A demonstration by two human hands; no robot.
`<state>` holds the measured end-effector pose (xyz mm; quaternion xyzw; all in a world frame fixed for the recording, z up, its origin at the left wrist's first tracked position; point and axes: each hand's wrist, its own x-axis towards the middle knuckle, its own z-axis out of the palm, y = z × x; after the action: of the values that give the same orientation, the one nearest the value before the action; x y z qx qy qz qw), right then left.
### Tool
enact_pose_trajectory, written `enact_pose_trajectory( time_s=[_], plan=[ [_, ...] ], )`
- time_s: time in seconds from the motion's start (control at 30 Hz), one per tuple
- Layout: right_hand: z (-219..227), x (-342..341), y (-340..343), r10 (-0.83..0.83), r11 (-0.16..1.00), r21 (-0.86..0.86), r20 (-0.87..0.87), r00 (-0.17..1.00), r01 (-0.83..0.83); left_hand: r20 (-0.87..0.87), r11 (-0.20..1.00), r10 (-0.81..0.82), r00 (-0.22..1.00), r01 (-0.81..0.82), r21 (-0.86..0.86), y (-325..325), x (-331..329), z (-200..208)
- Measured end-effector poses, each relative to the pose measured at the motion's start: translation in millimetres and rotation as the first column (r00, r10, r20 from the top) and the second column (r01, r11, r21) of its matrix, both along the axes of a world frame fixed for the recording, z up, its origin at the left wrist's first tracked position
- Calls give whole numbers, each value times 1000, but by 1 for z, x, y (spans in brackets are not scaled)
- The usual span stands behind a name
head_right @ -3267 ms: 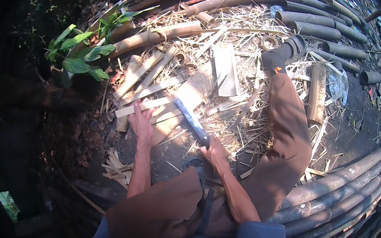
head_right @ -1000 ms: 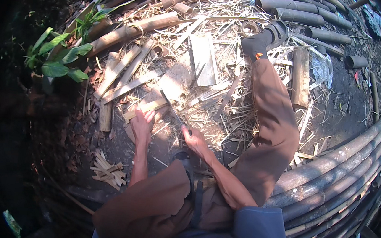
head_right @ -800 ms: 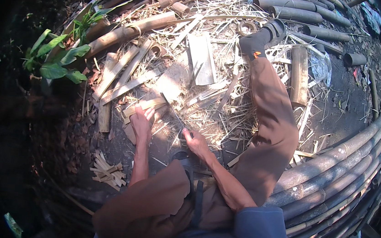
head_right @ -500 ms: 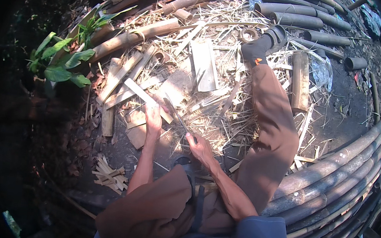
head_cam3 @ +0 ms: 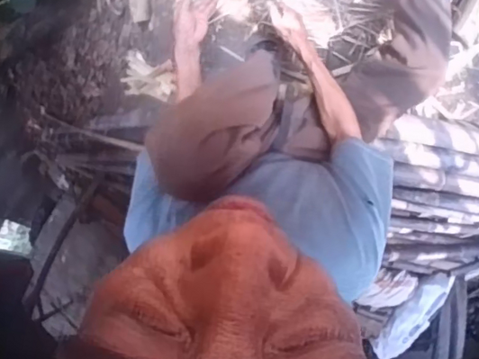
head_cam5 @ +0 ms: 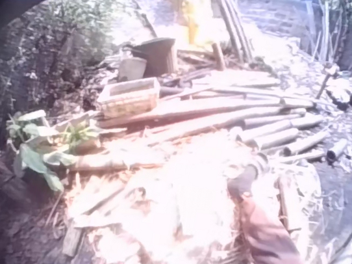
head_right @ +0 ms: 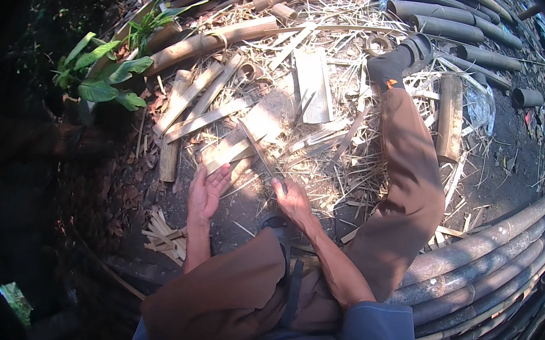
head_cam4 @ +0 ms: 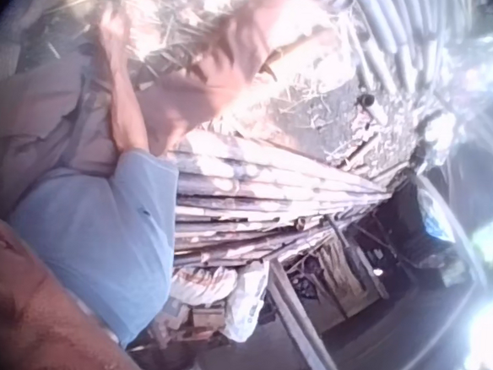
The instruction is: The person sits on the ground and uses a machete to split bamboo pieces into smaller strips. They repeatedly pick up bamboo segments, position them, and strike them with the machete to produce thin slats.
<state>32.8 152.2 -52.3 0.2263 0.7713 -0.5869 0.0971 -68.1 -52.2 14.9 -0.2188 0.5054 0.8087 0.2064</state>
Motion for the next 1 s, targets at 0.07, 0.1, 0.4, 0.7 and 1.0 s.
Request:
enact_pose_trajectory(
  time_s=[0.07, 0.1, 0.4, 0.7, 1.0],
  plan=[
    [8, 2, -5, -6, 999, -31, 15, 1000, 6, -73, 972, 24, 997, -40, -233, 10, 4, -1],
    [16, 0, -4, -18, 999, -37, 20, 1000, 18, -112, 940, 21, 993, -58, -336, 17, 1, 0],
    [17, -3, -11, 99, 995, 26, 10, 995, -99, -271, 887, -36, 962, -95, -452, 40, -23, -1],
    [6, -7, 2, 97, 992, 80, -49, 994, -93, -246, 822, -73, 967, -81, -563, 41, -28, 8],
    [12, -5, -16, 96, 988, 125, -79, 992, -86, -282, 792, -113, 953, -85, -605, 35, -38, 11]
  ],
)
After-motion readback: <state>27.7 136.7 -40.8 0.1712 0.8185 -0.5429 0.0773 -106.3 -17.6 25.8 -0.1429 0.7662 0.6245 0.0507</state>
